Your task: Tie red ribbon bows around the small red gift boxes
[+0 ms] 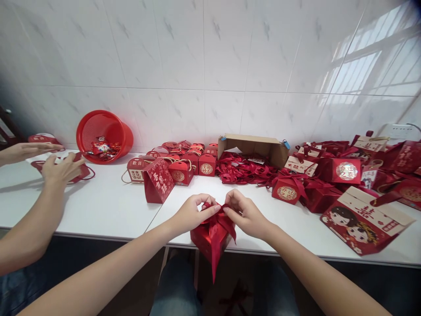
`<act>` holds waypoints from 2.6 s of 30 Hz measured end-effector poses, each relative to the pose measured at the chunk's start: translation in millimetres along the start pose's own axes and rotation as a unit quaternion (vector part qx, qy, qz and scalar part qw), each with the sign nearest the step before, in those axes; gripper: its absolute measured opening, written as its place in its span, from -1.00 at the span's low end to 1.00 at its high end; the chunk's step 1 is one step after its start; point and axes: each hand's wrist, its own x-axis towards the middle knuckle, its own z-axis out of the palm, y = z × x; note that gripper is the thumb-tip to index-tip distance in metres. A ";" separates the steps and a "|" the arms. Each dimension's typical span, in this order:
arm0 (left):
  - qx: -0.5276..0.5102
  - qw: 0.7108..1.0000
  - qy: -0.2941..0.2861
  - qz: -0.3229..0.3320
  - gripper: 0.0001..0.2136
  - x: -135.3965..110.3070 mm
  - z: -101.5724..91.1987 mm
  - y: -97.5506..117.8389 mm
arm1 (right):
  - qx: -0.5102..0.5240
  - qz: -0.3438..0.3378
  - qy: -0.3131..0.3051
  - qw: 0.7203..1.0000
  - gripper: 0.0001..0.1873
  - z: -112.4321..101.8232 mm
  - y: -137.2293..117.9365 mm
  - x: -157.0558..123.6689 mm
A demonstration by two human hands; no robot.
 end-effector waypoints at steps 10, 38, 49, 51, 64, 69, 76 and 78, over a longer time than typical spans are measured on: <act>-0.030 0.999 -0.012 -0.039 -0.80 0.7 1.3 -2.6 | 0.084 0.035 0.092 0.992 -0.84 6.0 19.1 -1.9; -0.014 0.999 0.009 -0.031 -0.87 -7.5 13.5 -4.8 | 0.191 0.038 0.252 0.948 -0.80 25.4 30.2 -15.0; -0.014 1.000 0.018 0.006 -0.68 -4.2 20.1 -9.5 | 0.232 0.056 0.323 0.916 -0.66 20.9 29.7 -18.1; -0.013 1.000 0.019 0.009 -0.67 -3.1 21.3 -9.6 | 0.241 0.059 0.328 0.912 -0.64 21.3 31.2 -17.4; -0.120 0.986 0.116 0.008 -0.57 -28.2 23.8 -40.9 | 0.067 0.029 0.378 0.923 -0.54 29.0 42.0 -68.4; 0.127 0.982 0.123 -0.066 -0.56 -39.3 21.0 -76.8 | -0.073 0.006 0.283 0.956 0.08 55.6 33.8 -93.1; 0.342 0.931 0.101 -0.077 -0.44 -36.8 37.1 -99.0 | -0.101 0.055 0.303 0.946 0.08 75.4 28.9 -83.8; 0.350 0.927 0.110 -0.082 -0.40 -35.8 38.2 -98.2 | -0.133 0.064 0.352 0.924 0.03 60.7 37.3 -90.0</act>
